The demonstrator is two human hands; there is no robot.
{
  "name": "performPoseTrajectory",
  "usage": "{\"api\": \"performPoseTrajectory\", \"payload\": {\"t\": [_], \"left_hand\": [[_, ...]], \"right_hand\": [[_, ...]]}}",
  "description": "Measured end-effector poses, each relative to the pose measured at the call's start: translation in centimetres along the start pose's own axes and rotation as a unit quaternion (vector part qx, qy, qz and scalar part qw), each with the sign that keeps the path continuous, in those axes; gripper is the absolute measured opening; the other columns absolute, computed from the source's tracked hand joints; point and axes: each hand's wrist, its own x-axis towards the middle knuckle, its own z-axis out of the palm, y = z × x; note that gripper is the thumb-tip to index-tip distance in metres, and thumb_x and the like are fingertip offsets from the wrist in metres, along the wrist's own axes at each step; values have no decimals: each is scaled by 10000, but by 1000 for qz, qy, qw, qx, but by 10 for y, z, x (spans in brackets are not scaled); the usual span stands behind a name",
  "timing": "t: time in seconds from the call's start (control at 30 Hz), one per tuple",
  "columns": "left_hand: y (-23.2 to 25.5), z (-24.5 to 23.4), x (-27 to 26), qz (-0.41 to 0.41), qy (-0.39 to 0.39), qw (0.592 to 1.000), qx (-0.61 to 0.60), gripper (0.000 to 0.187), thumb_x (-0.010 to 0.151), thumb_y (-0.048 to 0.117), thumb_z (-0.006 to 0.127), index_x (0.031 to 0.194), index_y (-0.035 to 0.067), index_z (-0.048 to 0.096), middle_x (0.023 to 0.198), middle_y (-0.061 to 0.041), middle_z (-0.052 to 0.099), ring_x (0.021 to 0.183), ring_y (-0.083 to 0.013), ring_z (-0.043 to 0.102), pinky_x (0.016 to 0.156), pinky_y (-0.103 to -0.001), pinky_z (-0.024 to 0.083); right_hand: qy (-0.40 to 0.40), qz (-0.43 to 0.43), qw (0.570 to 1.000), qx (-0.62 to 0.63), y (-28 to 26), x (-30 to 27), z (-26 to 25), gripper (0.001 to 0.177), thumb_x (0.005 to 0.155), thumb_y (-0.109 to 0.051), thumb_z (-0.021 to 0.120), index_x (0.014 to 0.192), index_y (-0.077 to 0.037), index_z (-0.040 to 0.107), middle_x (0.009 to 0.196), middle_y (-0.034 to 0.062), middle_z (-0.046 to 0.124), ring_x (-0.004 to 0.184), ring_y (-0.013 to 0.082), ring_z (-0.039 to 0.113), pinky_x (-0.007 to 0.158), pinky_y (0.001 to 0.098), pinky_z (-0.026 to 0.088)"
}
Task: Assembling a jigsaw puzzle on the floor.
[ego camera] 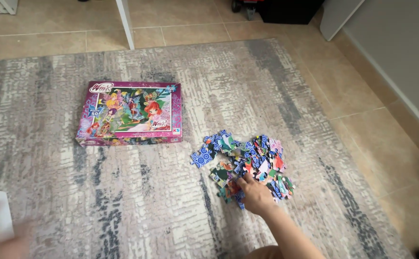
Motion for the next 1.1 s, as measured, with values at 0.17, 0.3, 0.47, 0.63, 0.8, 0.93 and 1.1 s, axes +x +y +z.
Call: {"api": "performPoseTrajectory", "payload": {"t": [0.17,0.3,0.47,0.63,0.8,0.93,1.1], "left_hand": [[188,180,62,-66,-155,984,-64,687,759,56,774,1391,81,508,1435,-171,524,1339,-328,513,1074,-427,449],[245,288,63,31,-272,962,-7,744,814,158,779,1463,21,442,1544,-173,426,1417,-331,381,1156,-466,271],[287,322,83,58,-337,919,194,608,850,250,746,1384,74,515,1392,-111,552,1318,-277,507,1123,-443,383],[285,321,81,28,-368,911,185,309,956,202,625,1245,94,642,1119,-144,710,978,-277,692,846,-419,549],[283,323,61,-49,-435,897,55,220,958,239,611,1129,127,692,915,-120,761,835,-278,746,756,-418,581],[274,336,54,-45,-476,878,13,224,903,257,673,1082,131,722,956,-113,759,907,-315,734,805,-438,565],[281,336,60,-57,-503,862,30,226,918,261,658,1099,157,746,1023,-107,763,964,-304,735,870,-416,563]], "right_hand": [[-2,-19,1000,-20,16,5,16,378,877,-54,633,1220,-208,666,1265,64,551,1080,289,661,921,424,546],[24,-10,999,40,7,-4,2,553,766,-82,718,1302,-164,608,1274,67,542,1118,318,604,907,455,524],[17,-43,998,-41,10,4,18,354,821,-6,624,1156,-114,657,1155,94,568,1142,302,582,919,460,498],[21,-53,998,31,13,0,5,324,738,-16,683,1037,-141,700,1070,19,668,1105,276,583,962,438,464],[19,-22,995,100,14,-12,-20,209,758,-111,746,945,-125,654,929,10,710,1055,268,597,932,448,461],[138,-13,980,146,10,-19,-20,154,777,-136,729,898,-110,636,920,65,689,957,311,633,854,460,490],[195,-1,974,118,5,-18,0,173,809,-144,711,964,-105,645,891,100,672,898,335,648,797,500,498]]}}
